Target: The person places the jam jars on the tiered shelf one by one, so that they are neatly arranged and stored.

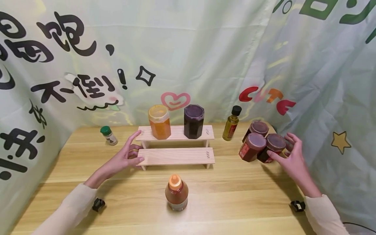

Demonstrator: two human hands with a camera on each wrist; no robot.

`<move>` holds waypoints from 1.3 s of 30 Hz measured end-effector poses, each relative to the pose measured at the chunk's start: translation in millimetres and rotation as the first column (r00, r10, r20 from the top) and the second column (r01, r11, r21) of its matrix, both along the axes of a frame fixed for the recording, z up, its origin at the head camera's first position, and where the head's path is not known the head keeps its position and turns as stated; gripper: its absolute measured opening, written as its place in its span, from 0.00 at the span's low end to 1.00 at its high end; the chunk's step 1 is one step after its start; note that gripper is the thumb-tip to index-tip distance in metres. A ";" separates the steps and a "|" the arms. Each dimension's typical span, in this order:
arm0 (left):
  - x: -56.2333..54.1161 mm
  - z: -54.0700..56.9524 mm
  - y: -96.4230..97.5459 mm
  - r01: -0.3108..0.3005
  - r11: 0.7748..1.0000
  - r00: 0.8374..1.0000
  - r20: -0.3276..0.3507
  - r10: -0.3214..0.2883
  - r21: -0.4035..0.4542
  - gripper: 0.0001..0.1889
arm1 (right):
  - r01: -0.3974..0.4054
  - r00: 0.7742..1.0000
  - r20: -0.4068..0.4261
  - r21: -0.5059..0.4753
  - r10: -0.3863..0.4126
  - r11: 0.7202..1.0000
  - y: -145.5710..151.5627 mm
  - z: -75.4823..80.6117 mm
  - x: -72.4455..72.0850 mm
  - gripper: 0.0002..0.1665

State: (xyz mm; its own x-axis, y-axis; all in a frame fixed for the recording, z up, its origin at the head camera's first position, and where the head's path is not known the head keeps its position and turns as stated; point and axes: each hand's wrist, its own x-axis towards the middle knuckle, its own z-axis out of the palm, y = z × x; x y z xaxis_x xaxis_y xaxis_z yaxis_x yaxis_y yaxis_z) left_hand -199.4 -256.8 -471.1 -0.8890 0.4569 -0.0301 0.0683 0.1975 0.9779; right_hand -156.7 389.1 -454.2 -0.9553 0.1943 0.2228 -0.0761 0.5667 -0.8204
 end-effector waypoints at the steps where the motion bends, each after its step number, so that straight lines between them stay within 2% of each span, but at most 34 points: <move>1: 0.1 -0.5 -0.2 0.000 1.000 1.000 -0.001 0.000 -0.004 0.57 | -0.013 1.000 0.008 0.000 0.013 1.000 1.4 -1.8 -1.3 0.63; 6: 1.6 -1.1 -1.0 -0.006 1.000 1.000 -0.002 0.006 -0.012 0.57 | -0.089 0.996 0.020 -0.004 0.089 0.996 7.1 -10.9 -5.0 0.66; 12: 1.5 -1.2 -3.1 -0.014 1.000 1.000 0.006 0.014 -0.006 0.56 | -0.142 0.990 -0.016 0.001 0.142 0.990 5.2 -18.4 -8.9 0.64; 17: 0.5 -0.6 -2.3 -0.009 1.000 1.000 0.018 0.009 0.014 0.57 | -0.121 0.992 -0.019 0.044 0.122 0.992 0.7 -20.3 -6.7 0.65; 21: 1.0 1.0 -1.2 -0.009 1.000 1.000 0.021 0.009 0.017 0.56 | -0.097 0.995 -0.014 0.040 0.098 0.994 -1.0 -19.8 -5.3 0.66; 27: 1.3 -0.3 -2.6 -0.018 1.000 1.000 -0.022 0.018 -0.014 0.55 | -0.064 0.998 -0.022 0.092 0.067 0.994 0.0 -19.8 -6.4 0.70; 30: 0.7 -2.4 -2.9 -0.018 1.000 0.999 -0.036 0.017 -0.018 0.56 | -0.071 0.996 -0.038 0.128 0.076 0.989 0.6 -17.8 -6.6 0.69; 34: 0.3 -3.0 -2.3 -0.015 1.000 1.000 -0.021 0.015 0.007 0.56 | -0.063 0.995 -0.069 0.146 0.073 0.987 4.3 -16.1 -6.0 0.67; 39: -0.2 -1.8 -2.4 -0.004 1.000 1.000 -0.008 0.005 0.023 0.56 | -0.016 0.997 -0.075 0.143 0.027 0.990 10.9 -13.9 -1.1 0.65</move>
